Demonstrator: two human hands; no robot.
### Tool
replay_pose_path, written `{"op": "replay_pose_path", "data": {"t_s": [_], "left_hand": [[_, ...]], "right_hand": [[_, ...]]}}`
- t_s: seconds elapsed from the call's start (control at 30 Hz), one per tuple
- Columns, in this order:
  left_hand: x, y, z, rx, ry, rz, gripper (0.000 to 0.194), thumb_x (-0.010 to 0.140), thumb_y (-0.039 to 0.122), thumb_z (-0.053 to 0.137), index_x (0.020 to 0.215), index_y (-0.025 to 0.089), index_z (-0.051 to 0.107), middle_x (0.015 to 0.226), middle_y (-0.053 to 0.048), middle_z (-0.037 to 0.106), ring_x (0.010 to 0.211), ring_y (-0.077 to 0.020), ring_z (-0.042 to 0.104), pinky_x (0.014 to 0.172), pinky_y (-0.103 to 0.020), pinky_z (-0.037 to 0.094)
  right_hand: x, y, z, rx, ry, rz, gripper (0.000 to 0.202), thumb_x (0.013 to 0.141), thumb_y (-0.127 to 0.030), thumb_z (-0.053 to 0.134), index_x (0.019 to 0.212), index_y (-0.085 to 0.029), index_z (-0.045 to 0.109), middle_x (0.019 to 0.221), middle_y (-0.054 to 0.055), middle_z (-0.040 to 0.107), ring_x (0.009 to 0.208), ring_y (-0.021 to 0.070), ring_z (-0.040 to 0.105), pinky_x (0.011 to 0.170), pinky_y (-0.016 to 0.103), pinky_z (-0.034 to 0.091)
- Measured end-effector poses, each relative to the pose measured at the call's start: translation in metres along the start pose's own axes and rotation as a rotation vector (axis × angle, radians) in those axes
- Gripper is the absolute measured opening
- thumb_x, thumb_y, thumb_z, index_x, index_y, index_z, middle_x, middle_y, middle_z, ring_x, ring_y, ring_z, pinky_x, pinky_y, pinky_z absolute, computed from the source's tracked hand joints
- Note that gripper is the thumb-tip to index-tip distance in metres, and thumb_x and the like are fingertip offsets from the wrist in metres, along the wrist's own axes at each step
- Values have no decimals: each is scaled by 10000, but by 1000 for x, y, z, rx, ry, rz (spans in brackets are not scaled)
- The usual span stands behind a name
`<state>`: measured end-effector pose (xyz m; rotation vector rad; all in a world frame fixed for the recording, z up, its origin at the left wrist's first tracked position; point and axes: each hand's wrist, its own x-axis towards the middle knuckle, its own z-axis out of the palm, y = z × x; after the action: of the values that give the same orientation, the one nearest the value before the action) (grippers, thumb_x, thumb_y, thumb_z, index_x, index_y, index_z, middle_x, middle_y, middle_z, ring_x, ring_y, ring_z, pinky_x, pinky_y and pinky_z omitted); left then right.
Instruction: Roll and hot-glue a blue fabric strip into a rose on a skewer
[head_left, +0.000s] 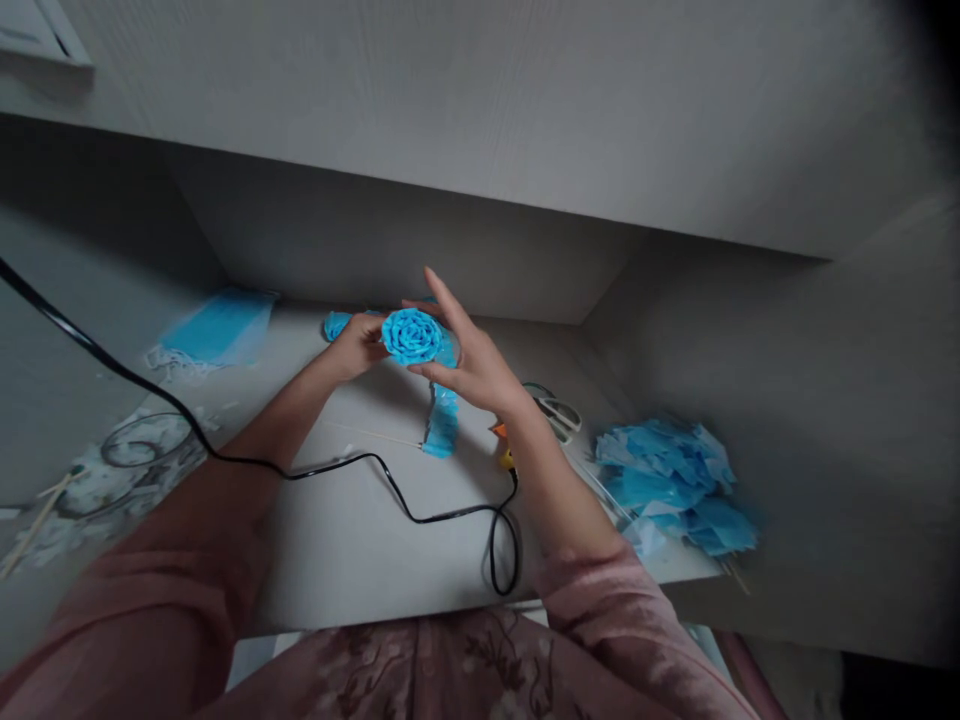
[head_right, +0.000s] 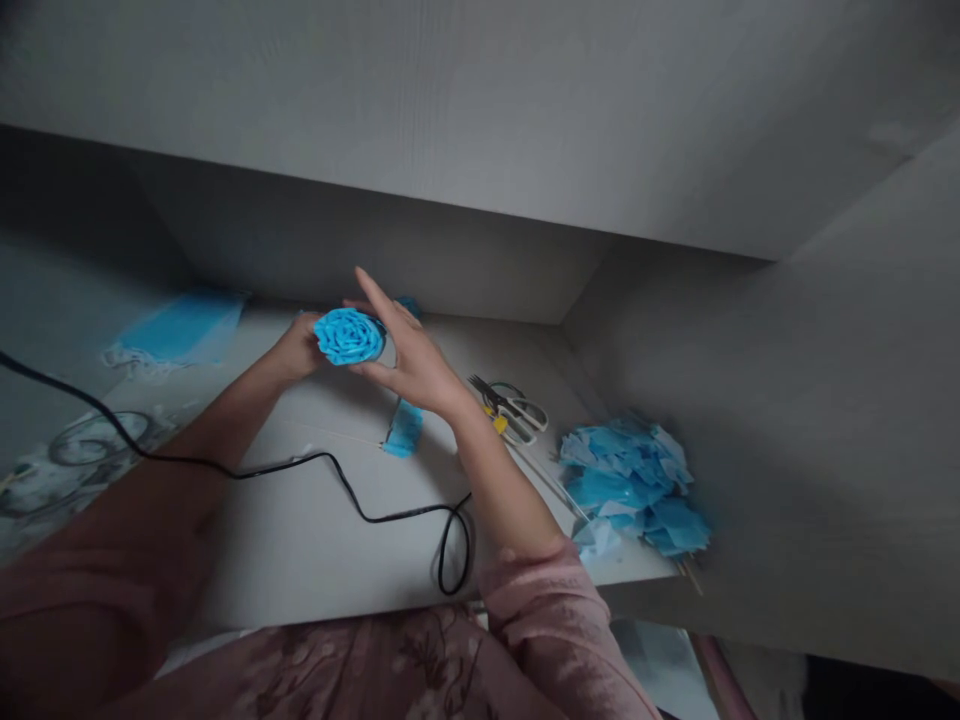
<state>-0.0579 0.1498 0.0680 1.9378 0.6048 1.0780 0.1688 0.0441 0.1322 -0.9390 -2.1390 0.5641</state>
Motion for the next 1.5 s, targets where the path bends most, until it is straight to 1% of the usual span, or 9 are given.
{"op": "replay_pose_path", "data": {"t_s": [0.1,0.2,0.33,0.63,0.77,1.03,1.2,1.37,1.5], "left_hand": [[2,-4,0,-51,103,93,534,792,717,960,753,201,827,996,-127,854,1010,-336,797,1019,-476,646],[6,-10,-1,-81,182,133,634,755,818,941,699,204,794,895,-104,829,905,-302,778,945,-446,653],[8,-13,-4,-34,238,169,587,737,739,993,689,197,772,781,-76,779,819,-265,736,855,-398,640],[7,-15,-11,119,231,240,455,886,606,914,731,190,813,867,-88,803,871,-257,763,874,-380,610],[9,-14,-12,190,248,291,476,947,603,859,706,197,799,845,-90,806,877,-245,764,889,-368,593],[4,-6,-2,186,182,188,457,912,606,871,756,180,810,868,-80,807,850,-235,757,811,-325,606],[2,-6,2,108,190,68,492,829,645,926,829,160,842,862,-85,828,862,-264,778,811,-347,642],[3,-5,3,63,233,0,575,724,725,964,808,174,823,829,-94,825,930,-318,807,854,-397,678],[1,-6,16,1,177,21,606,696,731,999,867,173,835,838,-95,833,926,-320,813,880,-415,689]], "right_hand": [[0,7,-3,-49,6,-30,1137,1002,-495,833,1889,-356,134,1850,118,487,1746,372,426,1441,616,326],[1,19,-6,-57,39,-62,1212,964,-688,829,1891,-338,131,1873,147,444,1752,407,405,1442,665,293],[2,26,-5,-41,55,-118,1270,928,-833,777,1893,-320,131,1872,164,443,1741,431,415,1435,693,294],[1,28,-2,-1,124,-75,1146,989,-863,664,1879,-291,224,1833,157,504,1729,390,446,1449,639,308],[2,39,-1,146,142,26,1087,996,-850,668,1852,-280,315,1799,170,547,1669,376,535,1401,613,425],[6,42,10,368,80,132,1060,892,-817,824,1758,-304,493,1654,143,692,1476,362,704,1295,607,569],[5,29,2,337,104,131,978,948,-846,734,1719,-272,555,1656,148,693,1545,371,659,1320,602,544],[6,28,-4,192,93,4,1321,805,-906,836,1851,-310,293,1896,147,400,1760,405,389,1427,655,355],[8,29,6,122,69,-17,1502,777,-899,869,1890,-281,70,1903,198,362,1777,415,349,1440,675,298]]}}
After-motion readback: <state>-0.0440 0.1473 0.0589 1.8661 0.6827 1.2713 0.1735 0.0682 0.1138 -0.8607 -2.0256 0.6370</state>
